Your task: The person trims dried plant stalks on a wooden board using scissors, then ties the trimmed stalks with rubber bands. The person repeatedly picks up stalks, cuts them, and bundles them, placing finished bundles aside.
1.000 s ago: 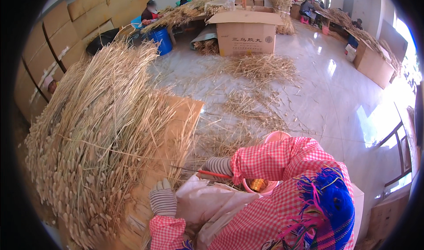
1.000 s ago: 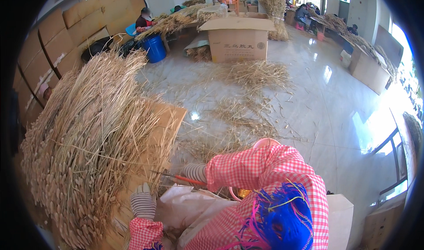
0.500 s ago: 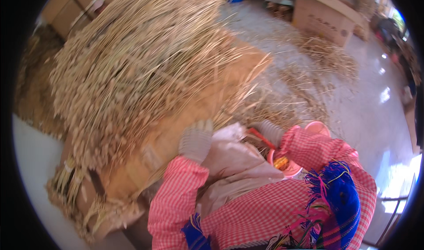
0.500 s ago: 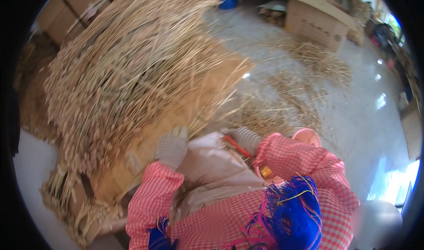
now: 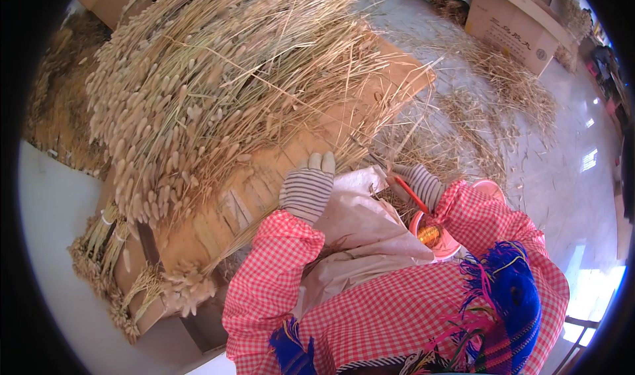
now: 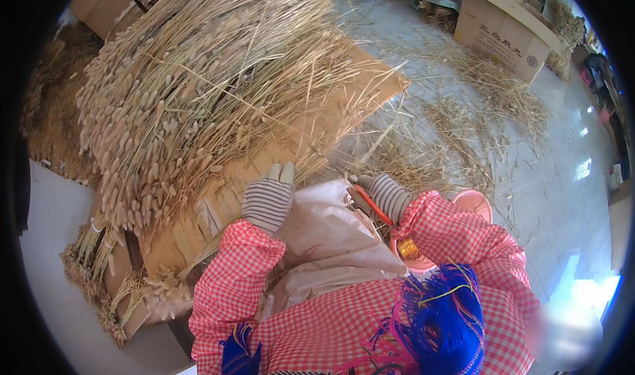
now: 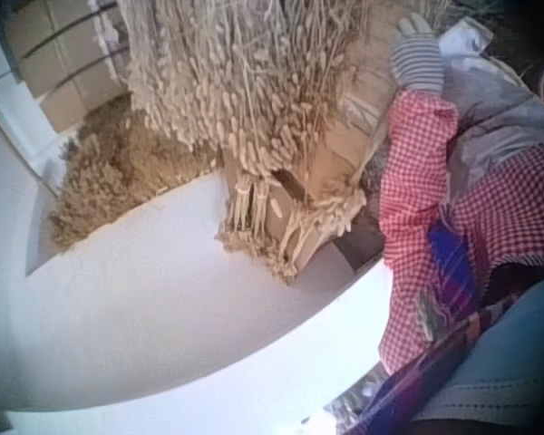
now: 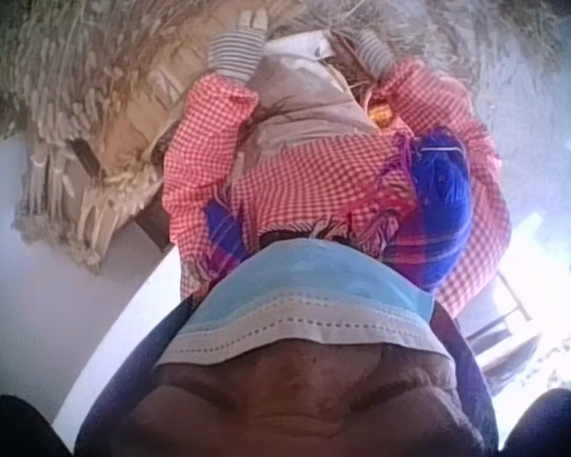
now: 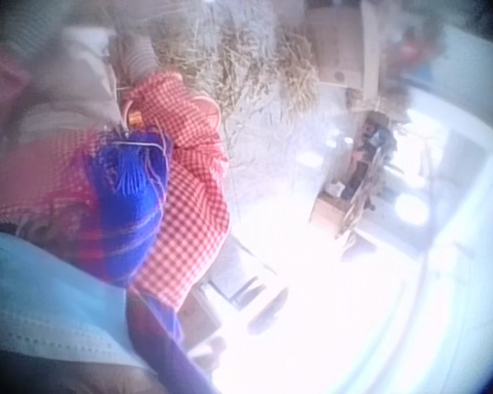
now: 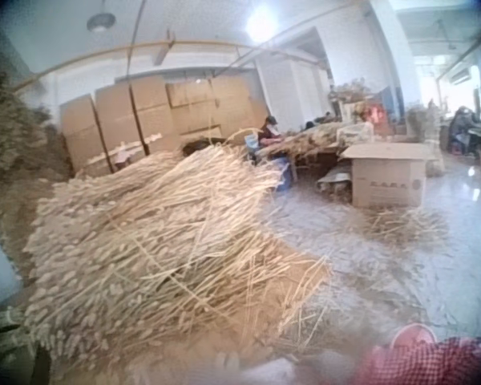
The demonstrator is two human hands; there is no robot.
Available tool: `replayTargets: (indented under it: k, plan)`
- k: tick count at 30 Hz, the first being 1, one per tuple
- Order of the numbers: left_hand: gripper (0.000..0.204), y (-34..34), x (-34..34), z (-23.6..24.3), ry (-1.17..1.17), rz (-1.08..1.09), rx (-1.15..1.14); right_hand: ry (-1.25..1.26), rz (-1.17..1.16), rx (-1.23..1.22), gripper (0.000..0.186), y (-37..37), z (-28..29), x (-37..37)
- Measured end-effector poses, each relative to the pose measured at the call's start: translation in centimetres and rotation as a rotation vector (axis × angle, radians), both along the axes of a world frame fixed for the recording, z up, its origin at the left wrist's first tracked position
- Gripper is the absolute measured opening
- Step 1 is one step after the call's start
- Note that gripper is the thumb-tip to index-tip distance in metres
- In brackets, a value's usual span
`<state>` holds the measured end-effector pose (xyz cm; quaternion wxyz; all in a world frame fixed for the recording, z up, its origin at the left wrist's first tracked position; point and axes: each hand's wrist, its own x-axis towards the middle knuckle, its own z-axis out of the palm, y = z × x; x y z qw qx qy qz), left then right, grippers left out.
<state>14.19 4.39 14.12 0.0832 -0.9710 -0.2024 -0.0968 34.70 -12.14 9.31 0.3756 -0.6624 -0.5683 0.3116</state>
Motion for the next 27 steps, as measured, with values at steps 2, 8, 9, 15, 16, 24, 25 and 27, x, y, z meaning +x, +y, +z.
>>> replayTargets:
  k: [2,8,9,15,16,24,25,27]
  plan:
    - [0.034,-0.1,-0.1,0.1,0.051,0.022,-0.047,-0.184,0.002,0.078,0.020,-0.3,-0.4,0.2]
    - [0.035,-0.9,0.1,-0.2,0.082,-0.026,-0.049,-0.227,0.032,0.079,0.012,0.7,-1.8,0.9]
    - [0.036,-0.9,0.1,-0.2,0.080,-0.013,-0.043,-0.232,0.034,0.085,0.012,0.8,-1.9,0.9]
    - [0.041,0.1,0.1,-0.2,0.106,0.027,-0.139,0.050,-0.097,-0.203,0.023,0.0,-1.6,1.0]
    - [0.042,0.0,0.1,-0.3,0.121,0.021,-0.120,0.063,-0.067,-0.227,0.022,0.0,-1.6,1.0]
    - [0.042,-1.3,0.4,-0.5,0.151,0.021,-0.146,0.530,-0.123,-0.078,0.023,1.1,-2.0,0.6]
    - [0.043,-1.1,0.4,-0.4,0.157,0.050,-0.170,0.107,-0.026,-0.024,0.021,0.9,-1.8,0.8]
    - [0.043,-0.6,0.3,-0.1,0.130,0.064,-0.200,-0.313,0.036,0.015,0.015,0.1,-1.4,0.9]
